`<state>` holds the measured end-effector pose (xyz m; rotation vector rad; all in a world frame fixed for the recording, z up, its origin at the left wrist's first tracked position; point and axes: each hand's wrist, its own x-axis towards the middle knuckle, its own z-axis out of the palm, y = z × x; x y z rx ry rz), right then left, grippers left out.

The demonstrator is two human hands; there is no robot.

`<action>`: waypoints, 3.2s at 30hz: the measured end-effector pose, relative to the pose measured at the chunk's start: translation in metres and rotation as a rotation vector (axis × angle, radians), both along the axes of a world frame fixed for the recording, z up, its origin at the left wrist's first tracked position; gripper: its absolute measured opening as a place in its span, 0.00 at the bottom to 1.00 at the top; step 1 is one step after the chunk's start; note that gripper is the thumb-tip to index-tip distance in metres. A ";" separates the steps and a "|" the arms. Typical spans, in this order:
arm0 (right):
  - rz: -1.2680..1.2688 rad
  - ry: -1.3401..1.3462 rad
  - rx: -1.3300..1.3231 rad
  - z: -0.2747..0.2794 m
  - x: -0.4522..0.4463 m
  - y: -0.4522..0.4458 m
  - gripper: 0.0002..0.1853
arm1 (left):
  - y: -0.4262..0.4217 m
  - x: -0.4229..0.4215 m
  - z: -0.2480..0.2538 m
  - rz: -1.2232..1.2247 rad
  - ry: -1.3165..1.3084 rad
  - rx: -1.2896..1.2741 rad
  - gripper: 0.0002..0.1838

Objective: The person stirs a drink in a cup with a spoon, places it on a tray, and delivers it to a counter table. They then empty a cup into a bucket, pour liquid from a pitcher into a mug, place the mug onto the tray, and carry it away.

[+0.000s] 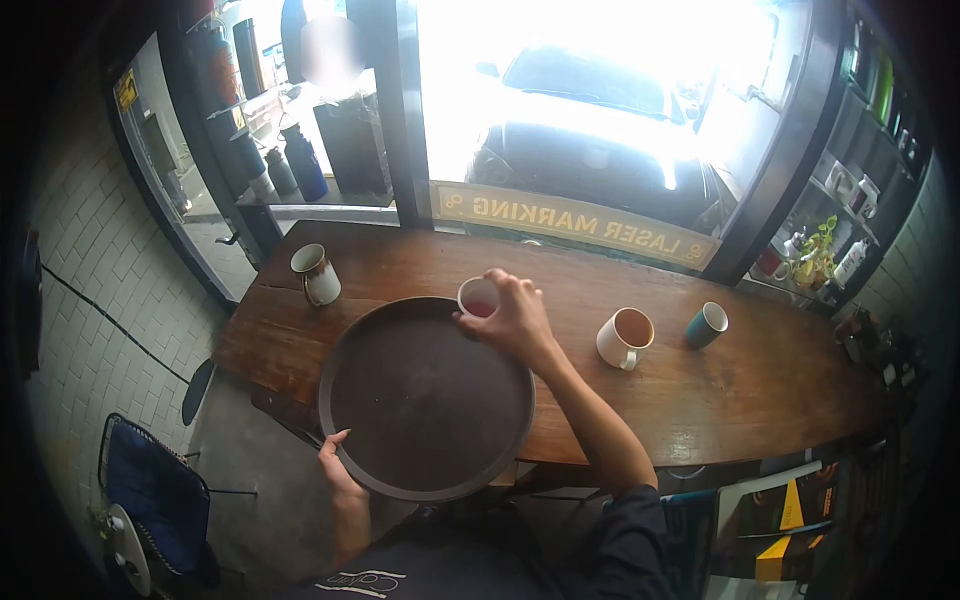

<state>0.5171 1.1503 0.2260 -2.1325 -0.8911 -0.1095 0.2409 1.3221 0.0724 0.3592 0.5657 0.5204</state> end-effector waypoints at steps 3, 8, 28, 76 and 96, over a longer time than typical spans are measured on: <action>-0.139 -0.065 -0.066 -0.003 0.033 -0.007 0.37 | 0.001 0.002 -0.001 -0.001 0.008 0.004 0.19; -0.306 -0.080 -0.124 -0.029 0.068 -0.012 0.36 | 0.000 0.004 0.003 0.045 0.062 0.013 0.19; -0.523 -0.055 -0.245 -0.011 0.013 -0.116 0.18 | -0.001 0.002 0.010 0.039 0.127 -0.012 0.19; 0.423 0.852 0.486 -0.097 -0.118 -0.099 0.26 | -0.097 -0.049 0.010 0.136 0.027 0.230 0.26; 0.633 1.071 -0.120 -0.127 -0.354 0.053 0.22 | -0.011 -0.349 -0.079 0.522 0.075 0.154 0.30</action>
